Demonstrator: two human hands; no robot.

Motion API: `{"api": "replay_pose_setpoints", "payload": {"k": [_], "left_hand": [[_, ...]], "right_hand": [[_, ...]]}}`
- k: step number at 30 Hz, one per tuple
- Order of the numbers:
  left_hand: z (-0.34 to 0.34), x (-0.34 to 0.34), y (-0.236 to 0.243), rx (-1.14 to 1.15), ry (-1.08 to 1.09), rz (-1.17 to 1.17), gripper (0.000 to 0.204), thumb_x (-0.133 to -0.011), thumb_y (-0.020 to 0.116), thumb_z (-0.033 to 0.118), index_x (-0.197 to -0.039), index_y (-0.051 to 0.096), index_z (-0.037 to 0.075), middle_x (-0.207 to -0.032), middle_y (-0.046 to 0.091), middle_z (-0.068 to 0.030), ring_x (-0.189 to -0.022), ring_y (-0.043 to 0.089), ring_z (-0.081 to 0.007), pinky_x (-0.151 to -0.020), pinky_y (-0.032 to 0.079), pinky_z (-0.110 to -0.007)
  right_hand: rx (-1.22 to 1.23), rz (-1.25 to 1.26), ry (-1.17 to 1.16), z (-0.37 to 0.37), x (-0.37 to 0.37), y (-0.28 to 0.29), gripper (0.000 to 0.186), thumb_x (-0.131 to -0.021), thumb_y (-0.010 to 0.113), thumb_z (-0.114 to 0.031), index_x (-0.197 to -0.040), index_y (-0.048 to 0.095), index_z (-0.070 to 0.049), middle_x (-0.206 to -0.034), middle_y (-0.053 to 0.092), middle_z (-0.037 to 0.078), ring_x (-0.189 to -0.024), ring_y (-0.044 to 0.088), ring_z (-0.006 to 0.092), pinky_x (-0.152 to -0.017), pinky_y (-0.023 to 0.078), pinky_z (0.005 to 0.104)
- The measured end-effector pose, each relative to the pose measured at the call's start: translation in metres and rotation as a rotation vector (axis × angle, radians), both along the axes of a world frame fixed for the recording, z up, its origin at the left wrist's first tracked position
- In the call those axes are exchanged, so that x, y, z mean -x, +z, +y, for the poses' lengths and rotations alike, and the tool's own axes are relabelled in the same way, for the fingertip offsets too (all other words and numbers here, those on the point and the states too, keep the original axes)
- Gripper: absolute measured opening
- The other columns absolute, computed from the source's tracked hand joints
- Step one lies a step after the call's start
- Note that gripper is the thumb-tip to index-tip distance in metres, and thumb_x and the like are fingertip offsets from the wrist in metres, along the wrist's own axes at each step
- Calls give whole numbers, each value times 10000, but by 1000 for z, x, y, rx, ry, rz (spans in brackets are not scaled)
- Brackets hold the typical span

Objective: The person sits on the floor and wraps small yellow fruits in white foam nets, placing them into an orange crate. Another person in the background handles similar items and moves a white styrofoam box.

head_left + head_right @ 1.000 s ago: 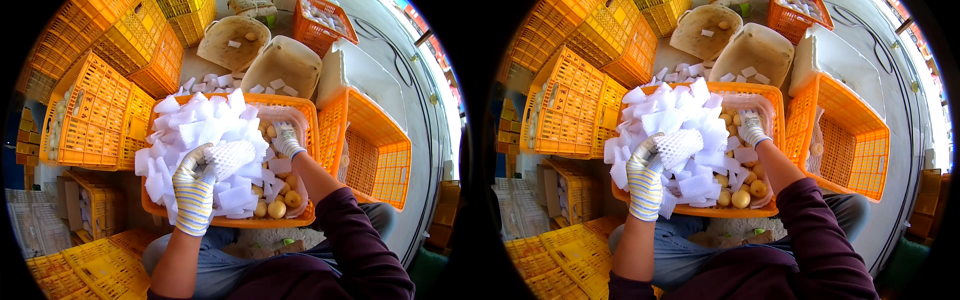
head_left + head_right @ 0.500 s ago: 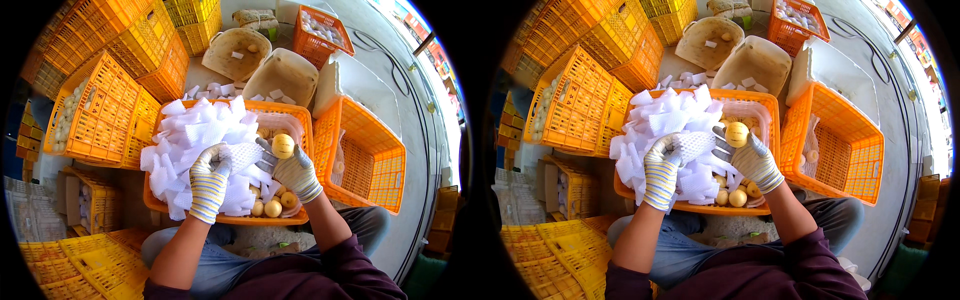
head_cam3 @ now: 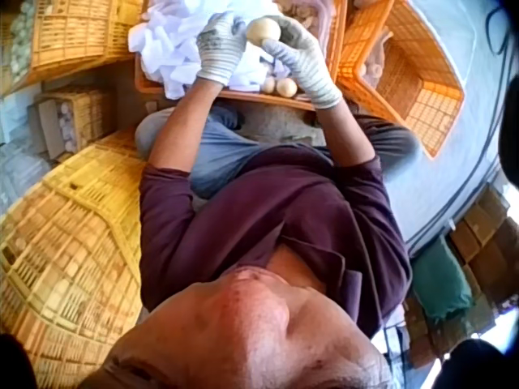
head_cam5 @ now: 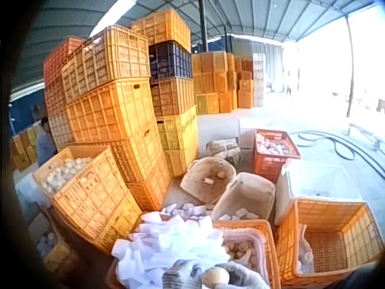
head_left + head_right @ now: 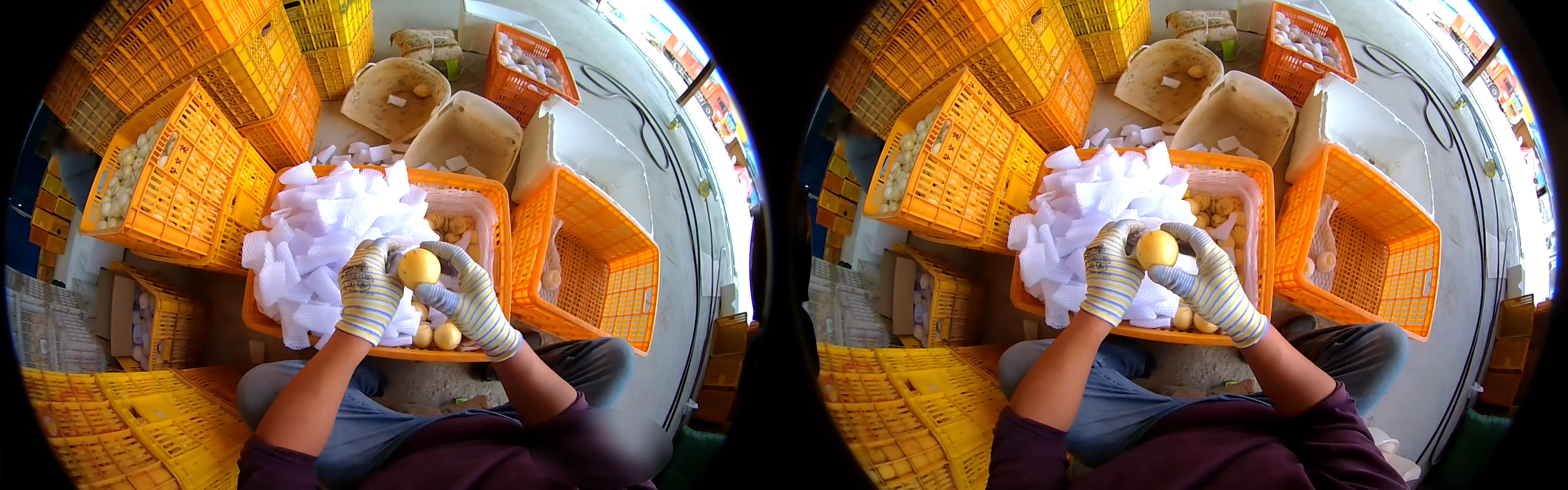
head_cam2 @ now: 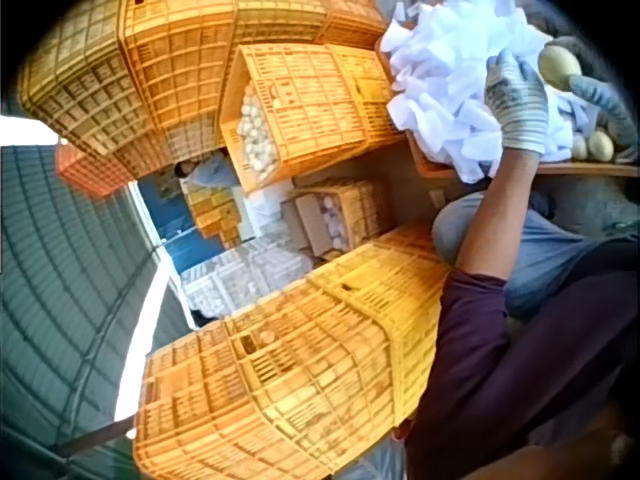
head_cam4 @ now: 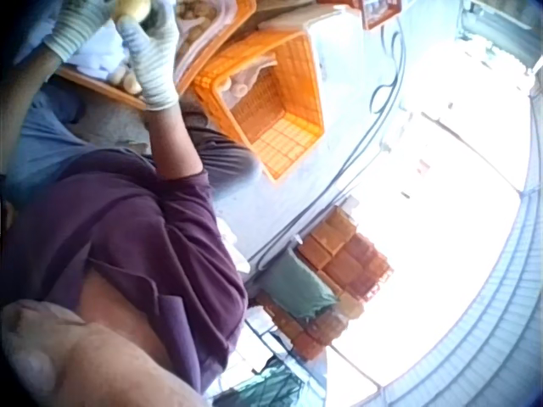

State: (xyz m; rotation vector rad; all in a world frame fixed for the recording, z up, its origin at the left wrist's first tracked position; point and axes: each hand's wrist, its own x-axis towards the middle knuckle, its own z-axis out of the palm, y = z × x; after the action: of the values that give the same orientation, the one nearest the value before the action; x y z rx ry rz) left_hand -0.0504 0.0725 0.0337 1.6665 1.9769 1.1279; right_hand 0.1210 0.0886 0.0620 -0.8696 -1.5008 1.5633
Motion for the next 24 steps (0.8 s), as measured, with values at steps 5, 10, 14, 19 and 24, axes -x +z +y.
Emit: {"api": "replay_pose_setpoints", "payload": {"k": [5, 10, 14, 19, 24], "left_hand": [[1, 6, -3, 265, -92, -621, 115, -853, 664, 8, -968, 665, 5, -866, 695, -69, -759, 659, -142, -733, 541, -291], [-3, 8, 4, 272, -83, -879, 62, -906, 627, 13, -965, 647, 11, -860, 669, -56, -755, 629, -97, -717, 563, -256], [-1, 8, 0, 235, -199, -1001, 229, -872, 699, 71, -1065, 588, 19, -962, 639, -69, -849, 621, -112, -761, 555, -255], [1, 9, -1, 298, -262, -959, 459, -797, 805, 169, -1140, 532, 31, -1079, 583, -67, -996, 588, -139, -859, 529, -258], [2, 1, 12, 143, -395, -1067, 680, -781, 819, 181, -1324, 466, -26, -1178, 574, -108, -1049, 584, -170, -902, 518, -285]], "right_hand": [[170, 217, -2, 11, 2, -25, 692, -799, 805, -166, -1351, 438, 31, -1359, 502, 127, -1242, 507, 223, -1002, 467, 327], [183, 92, -16, 7, 1, -35, 650, -756, 818, -58, -1296, 466, 22, -1181, 605, 105, -1080, 599, 197, -938, 509, 313], [-432, -240, -150, 8, 6, -38, 631, -722, 840, -69, -1250, 502, -1, -1126, 597, 113, -1011, 613, 214, -878, 521, 321], [-630, -324, -194, 8, 12, -20, 597, -702, 856, -93, -1196, 531, -14, -1079, 572, 129, -985, 609, 222, -845, 517, 330], [274, 365, -25, 20, -15, -20, 551, -890, 691, -70, -1387, 460, -12, -1196, 622, 78, -1086, 583, 153, -990, 461, 298]]}}
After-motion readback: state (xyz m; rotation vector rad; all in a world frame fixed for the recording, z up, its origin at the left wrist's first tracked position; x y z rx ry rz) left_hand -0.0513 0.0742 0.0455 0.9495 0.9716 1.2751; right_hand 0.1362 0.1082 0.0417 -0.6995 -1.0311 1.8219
